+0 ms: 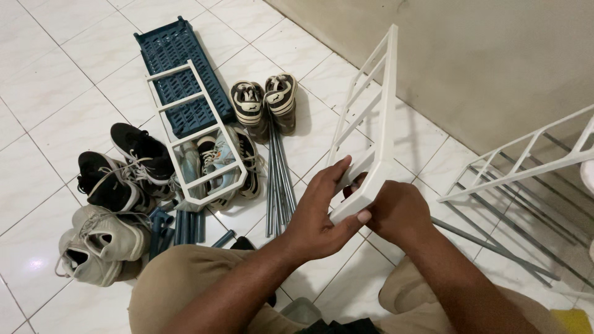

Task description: The person assembles a white shoe rack by inserting metal rods into plastic frames and wiping them with a red cloth. After assembling the rack, the person places several pairs of shoes onto the shelves.

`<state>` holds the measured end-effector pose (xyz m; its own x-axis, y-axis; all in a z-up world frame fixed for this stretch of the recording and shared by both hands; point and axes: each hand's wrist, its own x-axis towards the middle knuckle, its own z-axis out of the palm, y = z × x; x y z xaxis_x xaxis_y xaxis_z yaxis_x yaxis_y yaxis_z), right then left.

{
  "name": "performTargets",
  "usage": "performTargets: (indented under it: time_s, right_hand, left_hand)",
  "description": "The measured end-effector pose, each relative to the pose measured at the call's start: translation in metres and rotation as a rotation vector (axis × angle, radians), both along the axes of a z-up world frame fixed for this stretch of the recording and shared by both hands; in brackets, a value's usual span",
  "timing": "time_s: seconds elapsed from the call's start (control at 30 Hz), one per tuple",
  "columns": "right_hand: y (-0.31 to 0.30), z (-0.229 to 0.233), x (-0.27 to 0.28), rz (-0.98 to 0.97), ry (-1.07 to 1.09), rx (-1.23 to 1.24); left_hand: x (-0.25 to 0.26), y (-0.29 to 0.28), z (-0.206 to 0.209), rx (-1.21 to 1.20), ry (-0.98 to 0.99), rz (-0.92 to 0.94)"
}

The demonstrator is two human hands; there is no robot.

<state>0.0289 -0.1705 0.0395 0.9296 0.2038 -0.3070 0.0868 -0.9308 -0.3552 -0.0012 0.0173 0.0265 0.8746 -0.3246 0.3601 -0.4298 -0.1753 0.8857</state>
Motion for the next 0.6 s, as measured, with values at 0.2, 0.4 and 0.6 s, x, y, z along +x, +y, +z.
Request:
performTargets:
  time_s: [0.2, 0.4, 0.6]
  right_hand:
    - [-0.009, -0.007, 0.014, -0.076, 0.232, 0.400]
    - [-0.003, 0.000, 0.010, 0.017, 0.129, 0.059]
    - [0.005, 0.002, 0.004, 0.051, -0.069, 0.095]
  left_hand:
    - [-0.002, 0.001, 0.001, 0.048, -0.071, 0.026]
    - [0.001, 0.003, 0.003, 0.107, -0.104, 0.043]
    - [0.000, 0.004, 0.006, 0.084, -0.062, 0.051]
